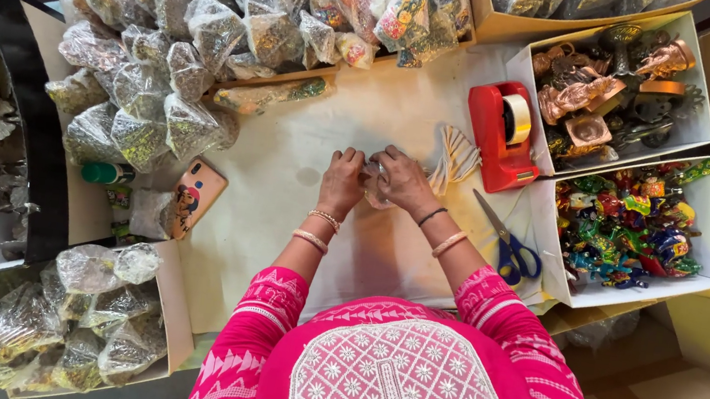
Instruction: The person wraps small decorative items in bubble wrap and places them into a cardboard box. They handle items from a pile, wrap them individually, and arrange them in the box.
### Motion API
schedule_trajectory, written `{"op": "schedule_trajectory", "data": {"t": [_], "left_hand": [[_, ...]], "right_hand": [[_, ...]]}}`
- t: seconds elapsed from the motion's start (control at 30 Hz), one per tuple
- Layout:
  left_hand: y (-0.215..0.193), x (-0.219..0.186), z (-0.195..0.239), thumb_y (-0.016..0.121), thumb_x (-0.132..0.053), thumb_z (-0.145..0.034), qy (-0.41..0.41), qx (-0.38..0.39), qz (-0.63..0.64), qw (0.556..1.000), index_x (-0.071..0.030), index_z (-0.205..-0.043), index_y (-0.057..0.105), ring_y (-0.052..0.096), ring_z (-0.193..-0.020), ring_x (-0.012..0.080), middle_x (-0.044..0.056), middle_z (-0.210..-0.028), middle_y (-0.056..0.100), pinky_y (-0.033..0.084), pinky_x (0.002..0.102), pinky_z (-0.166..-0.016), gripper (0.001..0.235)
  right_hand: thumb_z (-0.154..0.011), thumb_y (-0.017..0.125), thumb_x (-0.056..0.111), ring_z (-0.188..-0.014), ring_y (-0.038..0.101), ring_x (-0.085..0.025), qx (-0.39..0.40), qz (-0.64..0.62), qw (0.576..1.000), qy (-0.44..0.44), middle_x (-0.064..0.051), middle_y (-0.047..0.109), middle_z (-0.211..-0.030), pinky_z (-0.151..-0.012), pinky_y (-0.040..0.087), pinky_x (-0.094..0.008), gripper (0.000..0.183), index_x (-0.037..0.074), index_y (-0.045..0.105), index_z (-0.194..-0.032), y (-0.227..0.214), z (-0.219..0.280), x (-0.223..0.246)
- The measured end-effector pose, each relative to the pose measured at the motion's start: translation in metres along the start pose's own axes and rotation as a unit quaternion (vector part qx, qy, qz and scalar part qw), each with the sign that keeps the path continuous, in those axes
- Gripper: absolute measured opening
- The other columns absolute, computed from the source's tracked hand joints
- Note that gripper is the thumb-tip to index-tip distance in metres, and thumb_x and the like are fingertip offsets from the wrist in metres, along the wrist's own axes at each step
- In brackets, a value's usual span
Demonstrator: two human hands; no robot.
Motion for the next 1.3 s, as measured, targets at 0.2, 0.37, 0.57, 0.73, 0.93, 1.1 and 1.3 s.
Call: {"op": "schedule_trajectory", "data": {"t": [0.2,0.37,0.57,0.73,0.93,1.1,1.3], "left_hand": [[0.003,-0.002,0.002,0.071,0.002,-0.074,-0.016,0.006,-0.022,1.0,-0.007,-0.101,0.057,0.055,-0.1,0.0382,0.011,-0.106,0.06,0.055,0.046,-0.078,0.032],[-0.001,0.012,-0.004,0.073,0.001,-0.072,0.004,-0.001,0.028,1.0,-0.004,-0.097,0.058,0.055,-0.096,0.041,0.015,-0.104,0.059,0.053,0.048,-0.076,0.03],[-0.002,0.027,-0.007,0.078,-0.007,-0.075,-0.007,0.039,0.15,0.988,-0.004,-0.1,0.072,0.065,-0.087,0.0367,0.014,-0.097,0.064,0.055,0.044,-0.077,0.025],[-0.003,0.018,-0.002,0.076,-0.01,-0.082,0.041,0.017,0.084,0.995,-0.007,-0.108,0.075,0.065,-0.092,0.0349,0.011,-0.098,0.068,0.055,0.043,-0.081,0.026],[0.007,0.0,0.005,0.074,-0.01,-0.084,0.102,0.055,-0.019,0.993,-0.004,-0.107,0.067,0.061,-0.097,0.0332,0.011,-0.101,0.064,0.054,0.042,-0.083,0.025],[-0.005,-0.019,0.003,0.067,0.001,-0.085,0.106,0.06,-0.05,0.991,-0.003,-0.098,0.062,0.059,-0.095,0.0343,0.012,-0.101,0.062,0.055,0.042,-0.083,0.015],[-0.006,-0.027,0.0,0.061,0.01,-0.074,0.079,0.057,-0.077,0.992,-0.003,-0.1,0.06,0.058,-0.097,0.038,0.013,-0.103,0.061,0.056,0.044,-0.079,0.029]], "right_hand": [[-0.08,0.081,0.021,-0.088,0.067,-0.034,0.018,-0.043,0.998,0.041,-0.011,0.064,-0.098,-0.078,0.056,-0.043,0.027,0.008,0.073,-0.102,0.016,0.0,-0.023],[-0.083,0.076,0.02,-0.091,0.067,-0.033,-0.015,0.006,1.0,-0.004,-0.01,0.063,-0.099,-0.077,0.056,-0.043,0.026,0.009,0.071,-0.106,0.007,0.007,-0.007],[-0.089,0.075,0.026,-0.096,0.066,-0.028,-0.011,0.098,0.994,-0.043,-0.007,0.059,-0.103,-0.075,0.057,-0.042,0.03,0.012,0.066,-0.114,0.022,0.013,-0.01],[-0.088,0.076,0.026,-0.098,0.066,-0.028,-0.021,0.107,0.993,-0.036,-0.007,0.059,-0.103,-0.076,0.056,-0.042,0.031,0.012,0.064,-0.112,0.019,0.014,-0.008],[-0.079,0.074,0.006,-0.092,0.065,-0.025,0.015,-0.104,0.994,0.041,-0.008,0.066,-0.114,-0.08,0.057,-0.036,0.056,0.012,0.06,-0.133,0.007,0.011,-0.032],[-0.088,0.074,0.012,-0.089,0.062,-0.019,-0.049,-0.267,0.953,0.135,-0.007,0.069,-0.115,-0.076,0.057,-0.031,0.046,0.015,0.065,-0.133,-0.018,0.015,-0.072],[-0.07,0.086,0.026,-0.101,0.059,-0.029,-0.027,0.026,0.999,-0.02,-0.006,0.069,-0.105,-0.091,0.047,-0.044,0.046,0.015,0.075,-0.113,-0.002,0.01,-0.049]]}}
Point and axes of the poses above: each hand's wrist, its own z-axis away from the middle knuckle, its own y-axis out of the palm, x = y × z, the point moved 9 cm from there along -z, towards the middle knuckle
